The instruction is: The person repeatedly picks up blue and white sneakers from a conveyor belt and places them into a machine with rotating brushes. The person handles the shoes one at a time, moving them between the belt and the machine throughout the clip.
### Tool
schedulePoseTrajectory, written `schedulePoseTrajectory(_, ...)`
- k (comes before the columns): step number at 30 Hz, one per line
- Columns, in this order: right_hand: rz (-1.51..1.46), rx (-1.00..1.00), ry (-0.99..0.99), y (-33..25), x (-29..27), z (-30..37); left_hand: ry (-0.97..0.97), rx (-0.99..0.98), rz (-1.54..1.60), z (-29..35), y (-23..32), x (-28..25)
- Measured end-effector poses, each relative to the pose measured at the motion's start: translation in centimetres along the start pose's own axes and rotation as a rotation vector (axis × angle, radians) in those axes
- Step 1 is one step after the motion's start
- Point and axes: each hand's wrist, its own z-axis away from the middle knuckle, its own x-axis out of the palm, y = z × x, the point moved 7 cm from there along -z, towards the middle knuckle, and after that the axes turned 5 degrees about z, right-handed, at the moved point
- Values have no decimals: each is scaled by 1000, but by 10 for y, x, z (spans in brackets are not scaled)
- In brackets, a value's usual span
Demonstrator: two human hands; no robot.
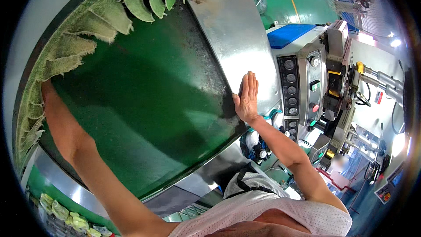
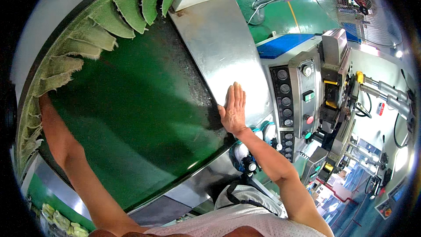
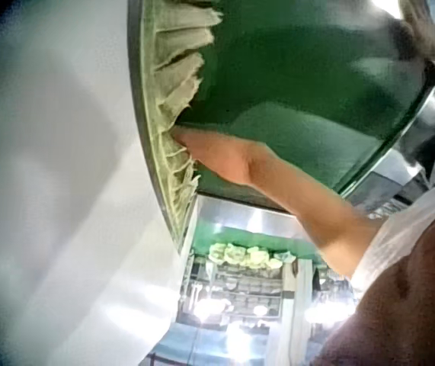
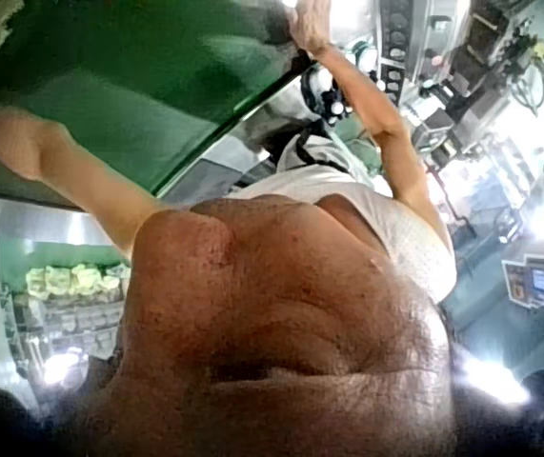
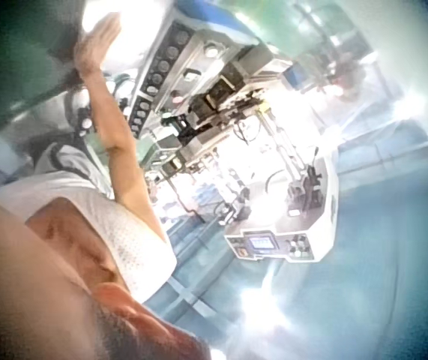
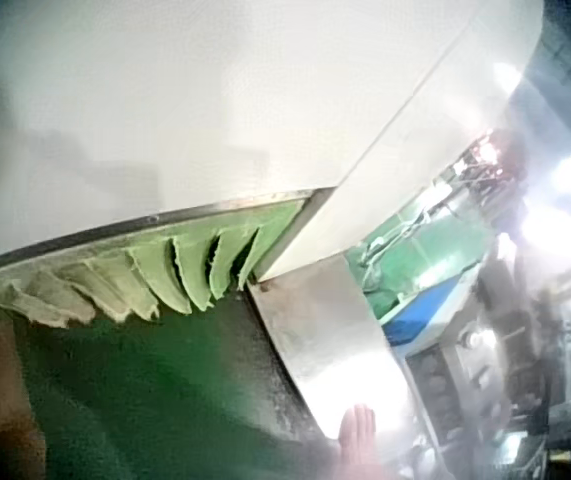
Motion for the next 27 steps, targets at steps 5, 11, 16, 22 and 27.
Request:
schedulePoseTrajectory(5, 12, -12, -7, -1, 2, 1, 147, -272, 181, 100, 56, -100)
schedulePoseTrajectory(11, -13, -28, -9, 2, 4, 2, 233, -339, 151, 130, 45, -143)
schedulePoseTrajectory(16, 33, -20, -22, 2, 1, -1, 229, -329, 276, 116, 37, -133)
schedulePoseTrajectory(22, 73, -34, 4, -2, 4, 3, 215, -140, 47, 124, 43, -131)
schedulePoseTrajectory(27, 86, -10, -20, -4, 2, 2, 204, -312, 57, 143, 9, -147)
